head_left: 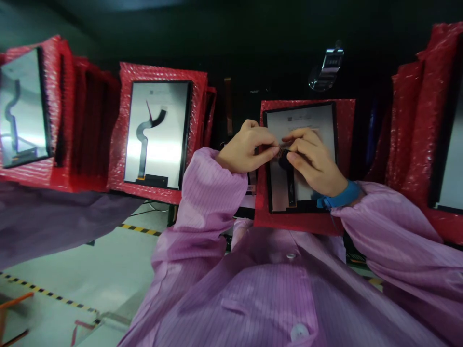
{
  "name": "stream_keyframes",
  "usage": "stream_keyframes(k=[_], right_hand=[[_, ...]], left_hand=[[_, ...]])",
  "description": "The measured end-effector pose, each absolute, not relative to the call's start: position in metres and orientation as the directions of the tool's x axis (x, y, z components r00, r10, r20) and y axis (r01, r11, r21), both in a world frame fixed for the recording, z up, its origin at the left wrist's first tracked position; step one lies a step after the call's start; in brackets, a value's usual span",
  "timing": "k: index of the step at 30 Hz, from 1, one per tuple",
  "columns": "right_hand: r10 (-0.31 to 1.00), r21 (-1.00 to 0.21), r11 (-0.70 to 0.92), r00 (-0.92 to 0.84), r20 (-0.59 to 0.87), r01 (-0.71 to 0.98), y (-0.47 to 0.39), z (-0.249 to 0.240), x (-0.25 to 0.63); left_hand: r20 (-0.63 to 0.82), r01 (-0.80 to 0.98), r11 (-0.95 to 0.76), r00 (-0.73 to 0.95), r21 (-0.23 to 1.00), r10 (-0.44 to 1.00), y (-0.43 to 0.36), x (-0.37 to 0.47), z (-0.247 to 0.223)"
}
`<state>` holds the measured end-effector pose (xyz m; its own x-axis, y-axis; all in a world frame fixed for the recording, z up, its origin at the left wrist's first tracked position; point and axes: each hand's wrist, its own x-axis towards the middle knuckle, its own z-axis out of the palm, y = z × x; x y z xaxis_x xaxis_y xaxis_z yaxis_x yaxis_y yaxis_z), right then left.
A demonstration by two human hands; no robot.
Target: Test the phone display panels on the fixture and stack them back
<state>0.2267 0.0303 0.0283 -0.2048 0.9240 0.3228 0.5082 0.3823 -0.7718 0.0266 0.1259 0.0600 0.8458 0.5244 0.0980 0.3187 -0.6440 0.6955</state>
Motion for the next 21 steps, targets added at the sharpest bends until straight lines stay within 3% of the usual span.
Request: stream_keyframes(k=[21], right_hand=[[0.913, -0.738, 0.409, -0.236, 0.334, 0.537, 0.0309, 0.0251, 0.2242]], left_hand=[[0.073, 0.315, -0.691, 0.880, 0.651, 0.469, 0.1249, 0.0271, 0.0614]])
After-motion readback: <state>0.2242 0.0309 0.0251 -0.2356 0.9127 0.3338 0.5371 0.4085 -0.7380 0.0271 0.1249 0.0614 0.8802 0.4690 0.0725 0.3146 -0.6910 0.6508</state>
